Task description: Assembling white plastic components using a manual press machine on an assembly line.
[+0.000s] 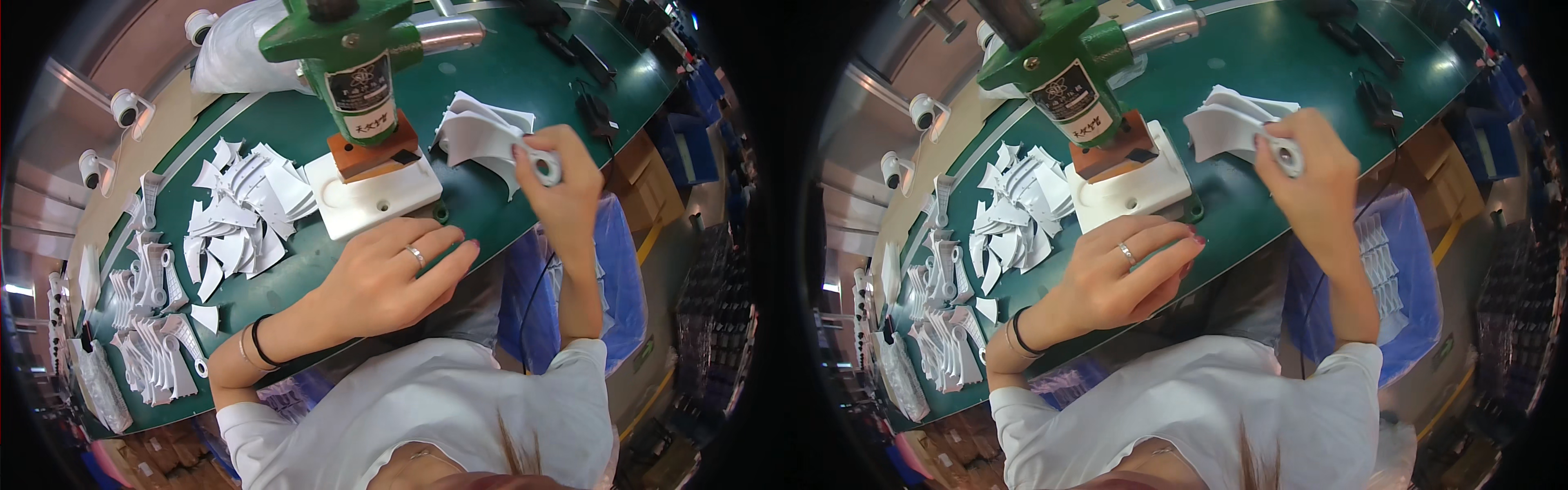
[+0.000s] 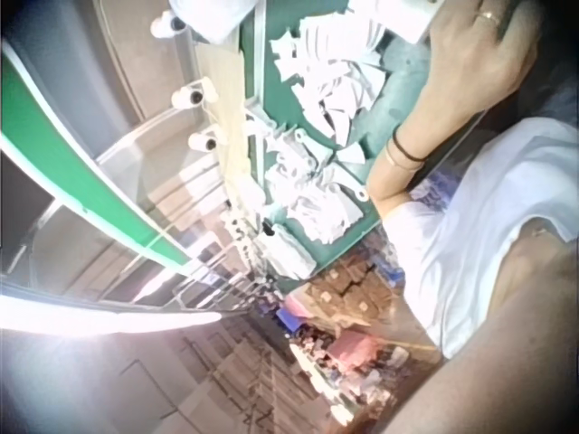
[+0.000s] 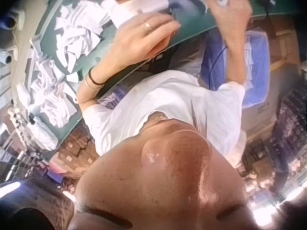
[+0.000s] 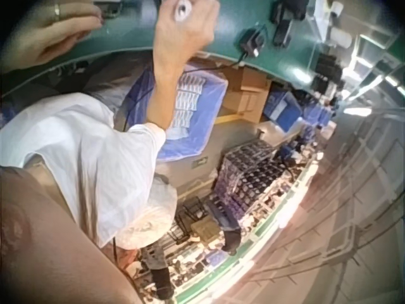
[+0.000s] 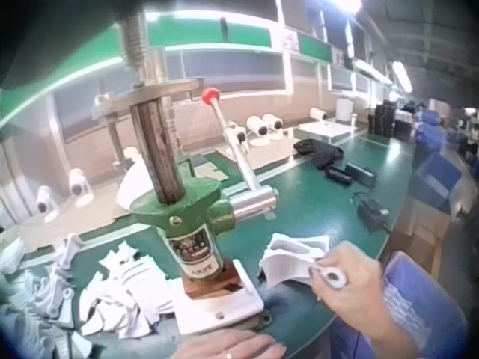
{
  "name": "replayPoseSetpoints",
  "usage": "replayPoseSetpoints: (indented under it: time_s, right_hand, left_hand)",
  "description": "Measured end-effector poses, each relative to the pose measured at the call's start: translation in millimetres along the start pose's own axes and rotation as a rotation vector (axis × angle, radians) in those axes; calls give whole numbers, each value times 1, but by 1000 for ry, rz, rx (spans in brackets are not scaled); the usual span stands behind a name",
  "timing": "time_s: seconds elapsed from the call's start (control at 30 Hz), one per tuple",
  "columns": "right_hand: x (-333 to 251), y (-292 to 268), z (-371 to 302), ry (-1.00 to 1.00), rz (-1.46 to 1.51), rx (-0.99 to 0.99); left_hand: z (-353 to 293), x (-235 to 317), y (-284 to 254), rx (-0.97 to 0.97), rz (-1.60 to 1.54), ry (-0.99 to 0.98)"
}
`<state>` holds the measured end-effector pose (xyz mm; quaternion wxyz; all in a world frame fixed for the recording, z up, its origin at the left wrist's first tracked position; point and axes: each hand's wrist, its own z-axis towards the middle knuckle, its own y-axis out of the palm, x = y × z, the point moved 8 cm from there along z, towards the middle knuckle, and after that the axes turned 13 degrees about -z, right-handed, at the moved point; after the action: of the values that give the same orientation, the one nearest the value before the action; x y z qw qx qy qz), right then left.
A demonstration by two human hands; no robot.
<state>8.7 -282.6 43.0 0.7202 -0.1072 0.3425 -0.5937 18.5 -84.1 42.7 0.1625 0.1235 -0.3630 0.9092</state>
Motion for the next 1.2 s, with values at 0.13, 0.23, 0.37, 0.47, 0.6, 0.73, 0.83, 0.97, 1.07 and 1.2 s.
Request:
replayPoseSetpoints:
  time_s: [0.13,0.23,0.37,0.47,0.6,0.73,0.83,0.97,1.07,1.2]
  right_hand:
    - [9,32,-10,2,29,-107]
    - [13,33,-11,-45,-86,-60]
    - [19,36,-13,-68,-199,-89]
    - [20,37,-16,-77,-247,-128]
    - [27,46,-18,-94,-252,-214]
    - [33,54,-14,-40,-240,-311]
    - [37,59,-13,-45,-254,-336]
    - [30,64,-17,-123,-357,-362]
    - [20,58,-11,-195,-445,-283]
    - [22,64,-5,-271,-540,-311]
  left_hand:
    - [-3,9,14,-65,11,50]
    - [-16,4,18,-103,-17,-9]
    - [-35,0,20,-183,-35,-56]
    - [-51,-3,19,-217,-60,-100]
    - [-72,-5,16,-225,-100,-164]
    - [-81,-2,15,-243,-137,-202]
    - [-88,-3,14,-205,-155,-207]
    - [-94,-6,11,-202,-171,-261]
    - [-94,-4,12,-191,-176,-240]
    - [-97,0,10,-192,-191,-248]
